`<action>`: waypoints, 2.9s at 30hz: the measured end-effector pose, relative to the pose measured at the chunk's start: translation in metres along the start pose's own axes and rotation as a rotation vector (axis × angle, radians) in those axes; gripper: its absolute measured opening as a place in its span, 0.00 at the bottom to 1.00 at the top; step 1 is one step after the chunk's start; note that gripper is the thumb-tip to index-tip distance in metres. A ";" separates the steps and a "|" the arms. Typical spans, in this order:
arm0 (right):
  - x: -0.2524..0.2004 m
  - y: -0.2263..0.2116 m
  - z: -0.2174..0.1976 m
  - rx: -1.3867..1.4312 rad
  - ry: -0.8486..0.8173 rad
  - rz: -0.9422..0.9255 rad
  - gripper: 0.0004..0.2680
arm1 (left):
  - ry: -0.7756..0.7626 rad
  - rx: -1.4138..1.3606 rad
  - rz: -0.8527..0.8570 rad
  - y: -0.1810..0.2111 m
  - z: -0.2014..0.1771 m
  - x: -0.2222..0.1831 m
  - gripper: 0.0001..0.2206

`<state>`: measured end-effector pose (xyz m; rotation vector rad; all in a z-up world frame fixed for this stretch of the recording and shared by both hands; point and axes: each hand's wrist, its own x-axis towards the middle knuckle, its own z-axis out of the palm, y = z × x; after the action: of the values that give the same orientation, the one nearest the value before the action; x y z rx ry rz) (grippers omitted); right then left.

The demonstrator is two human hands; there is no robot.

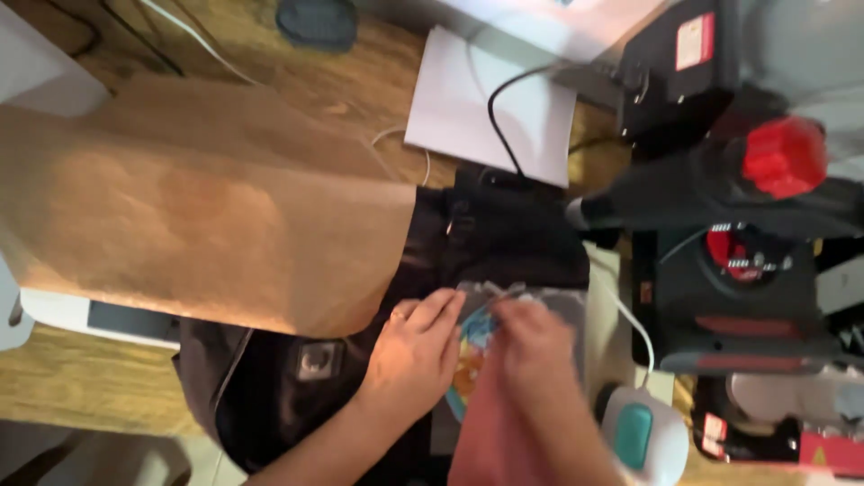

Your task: Applying a circular heat transfer to a black backpack using a mini heat press and parchment paper

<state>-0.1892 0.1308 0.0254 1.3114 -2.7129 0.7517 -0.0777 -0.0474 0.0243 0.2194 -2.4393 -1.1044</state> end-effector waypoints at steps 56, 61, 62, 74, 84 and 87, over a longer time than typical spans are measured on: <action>-0.006 -0.037 -0.034 -0.005 -0.091 -0.187 0.08 | 0.053 -0.039 0.055 -0.005 -0.009 -0.031 0.15; -0.007 -0.039 -0.036 0.006 -0.101 -0.181 0.09 | 0.066 -0.074 0.061 -0.006 -0.006 -0.032 0.16; -0.008 -0.039 -0.037 0.003 -0.111 -0.166 0.09 | 0.055 -0.063 0.055 -0.006 -0.007 -0.033 0.16; -0.008 -0.041 -0.036 -0.003 -0.093 -0.183 0.09 | 0.035 0.037 0.102 0.007 -0.031 -0.039 0.09; -0.053 -0.032 -0.030 -0.380 0.017 0.299 0.26 | 0.071 0.096 0.104 0.002 -0.027 -0.044 0.04; -0.046 -0.051 -0.024 -0.272 -0.112 0.212 0.14 | 0.105 0.097 0.096 0.000 -0.022 -0.046 0.05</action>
<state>-0.1257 0.1481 0.0566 1.0498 -2.9437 0.3079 -0.0264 -0.0471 0.0218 0.1844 -2.3859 -0.9118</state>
